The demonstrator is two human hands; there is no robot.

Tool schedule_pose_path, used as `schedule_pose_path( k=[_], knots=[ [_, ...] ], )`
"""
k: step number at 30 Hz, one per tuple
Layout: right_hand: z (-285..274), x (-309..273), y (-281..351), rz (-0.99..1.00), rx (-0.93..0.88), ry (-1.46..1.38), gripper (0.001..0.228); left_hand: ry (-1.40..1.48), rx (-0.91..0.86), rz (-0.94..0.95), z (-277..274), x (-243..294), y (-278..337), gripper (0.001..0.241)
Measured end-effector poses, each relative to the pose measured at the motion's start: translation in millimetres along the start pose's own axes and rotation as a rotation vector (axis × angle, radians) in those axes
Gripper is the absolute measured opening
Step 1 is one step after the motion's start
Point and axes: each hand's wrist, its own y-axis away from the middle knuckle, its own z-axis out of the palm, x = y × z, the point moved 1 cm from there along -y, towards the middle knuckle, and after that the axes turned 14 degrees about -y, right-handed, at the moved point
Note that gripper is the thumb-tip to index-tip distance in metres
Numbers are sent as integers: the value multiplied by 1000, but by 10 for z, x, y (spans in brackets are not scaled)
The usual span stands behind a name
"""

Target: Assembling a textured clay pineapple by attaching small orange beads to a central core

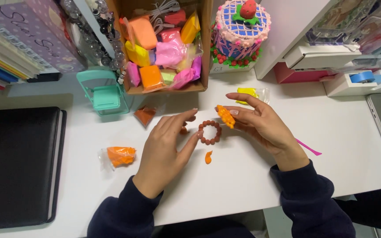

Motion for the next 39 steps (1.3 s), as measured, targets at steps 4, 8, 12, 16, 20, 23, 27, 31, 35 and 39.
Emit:
schedule_pose_path(
  k=[4,8,12,16,20,23,27,31,35,39],
  knots=[
    [-72,11,-22,1,23,-61,45,84,-30,-11,-53,-76,-104,39],
    [-179,92,-85,-28,-4,-94,47,204,-76,-181,-66,-139,-68,34],
    [-259,158,-86,-90,-74,-99,49,169,-20,-132,-23,-155,-33,33],
    [-431,240,-189,-117,-68,-79,35,47,15,-47,31,-209,-2,33],
    [-437,242,-170,-138,-87,-82,34,-96,-43,76,57,-236,24,45],
    [-436,245,-175,-155,-86,-95,36,-126,-73,123,101,-275,23,58],
    [-507,262,-203,-190,-73,-133,38,-174,-45,150,180,-318,23,69],
    [-451,212,-131,-214,-80,-167,54,-159,-47,142,247,-330,0,71],
    [-423,194,-94,-202,-88,-144,56,-155,-97,133,256,-328,-15,73],
    [-453,226,-110,-185,-84,-88,48,-170,-91,149,257,-325,-20,77]
  ],
)
